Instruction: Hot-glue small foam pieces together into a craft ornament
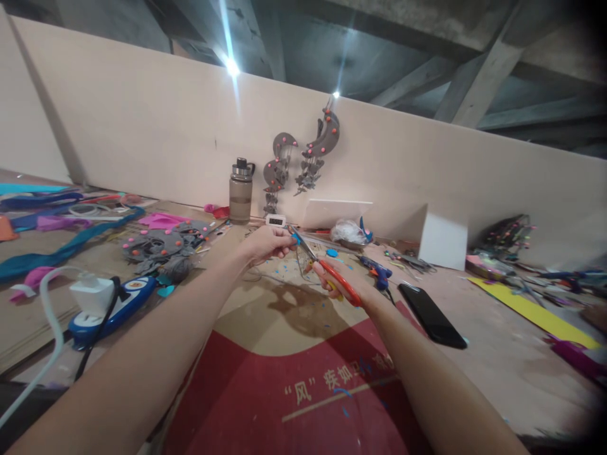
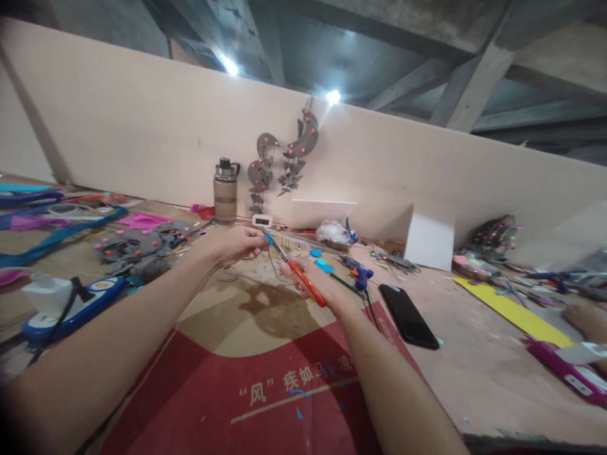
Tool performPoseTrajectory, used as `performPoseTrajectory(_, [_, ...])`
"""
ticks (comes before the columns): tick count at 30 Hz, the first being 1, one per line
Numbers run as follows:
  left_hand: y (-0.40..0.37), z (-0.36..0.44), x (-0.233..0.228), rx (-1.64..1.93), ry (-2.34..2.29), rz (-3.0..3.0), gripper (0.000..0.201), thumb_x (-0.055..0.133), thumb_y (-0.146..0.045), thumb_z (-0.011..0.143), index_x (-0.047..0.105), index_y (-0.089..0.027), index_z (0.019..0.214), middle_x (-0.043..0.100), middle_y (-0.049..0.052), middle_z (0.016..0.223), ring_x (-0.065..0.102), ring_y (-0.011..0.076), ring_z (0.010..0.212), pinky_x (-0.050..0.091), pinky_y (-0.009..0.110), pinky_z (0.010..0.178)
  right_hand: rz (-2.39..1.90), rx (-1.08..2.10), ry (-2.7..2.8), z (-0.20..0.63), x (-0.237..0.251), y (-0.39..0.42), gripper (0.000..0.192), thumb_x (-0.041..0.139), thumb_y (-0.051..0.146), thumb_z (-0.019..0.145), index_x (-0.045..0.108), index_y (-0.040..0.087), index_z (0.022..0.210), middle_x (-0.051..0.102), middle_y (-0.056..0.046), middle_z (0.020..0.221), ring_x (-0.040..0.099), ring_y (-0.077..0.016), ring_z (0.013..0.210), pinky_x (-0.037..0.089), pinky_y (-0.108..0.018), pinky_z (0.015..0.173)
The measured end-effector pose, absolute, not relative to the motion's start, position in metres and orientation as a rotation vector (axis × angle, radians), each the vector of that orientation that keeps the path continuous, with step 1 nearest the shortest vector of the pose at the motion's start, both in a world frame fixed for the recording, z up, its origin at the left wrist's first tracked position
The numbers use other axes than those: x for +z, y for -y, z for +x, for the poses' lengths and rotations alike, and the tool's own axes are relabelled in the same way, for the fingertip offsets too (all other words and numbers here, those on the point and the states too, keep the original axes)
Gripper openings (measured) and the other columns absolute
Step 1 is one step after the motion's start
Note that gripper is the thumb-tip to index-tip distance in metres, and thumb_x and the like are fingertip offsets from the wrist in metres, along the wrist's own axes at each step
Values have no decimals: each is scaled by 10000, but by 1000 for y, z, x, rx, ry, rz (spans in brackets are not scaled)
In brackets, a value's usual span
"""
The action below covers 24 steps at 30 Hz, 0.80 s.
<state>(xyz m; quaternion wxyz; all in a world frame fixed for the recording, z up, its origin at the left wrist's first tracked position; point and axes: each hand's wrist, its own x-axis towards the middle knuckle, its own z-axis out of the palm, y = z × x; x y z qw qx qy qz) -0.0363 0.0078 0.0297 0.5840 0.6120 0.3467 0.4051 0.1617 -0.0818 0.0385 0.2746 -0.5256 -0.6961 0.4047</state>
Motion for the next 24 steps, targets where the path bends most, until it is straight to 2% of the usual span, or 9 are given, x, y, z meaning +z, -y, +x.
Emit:
performPoseTrajectory(10, [-7,-36,30,936,-823,1434,102,654,-181,717,618,-98,670,614,7,625,456,24,441,318,146,400,-1490,1026,1918,167,25,70,398,455,573,819,554,231,997,380,51,569,374,-78,459,337,-177,401])
performPoseTrajectory(24, [-6,-37,31,954,-816,1432,95,673,-176,693,629,-92,699,633,29,645,512,40,460,367,146,406,-1423,854,2030,172,17,62,493,423,656,803,551,191,903,395,46,604,381,-61,461,340,-171,379])
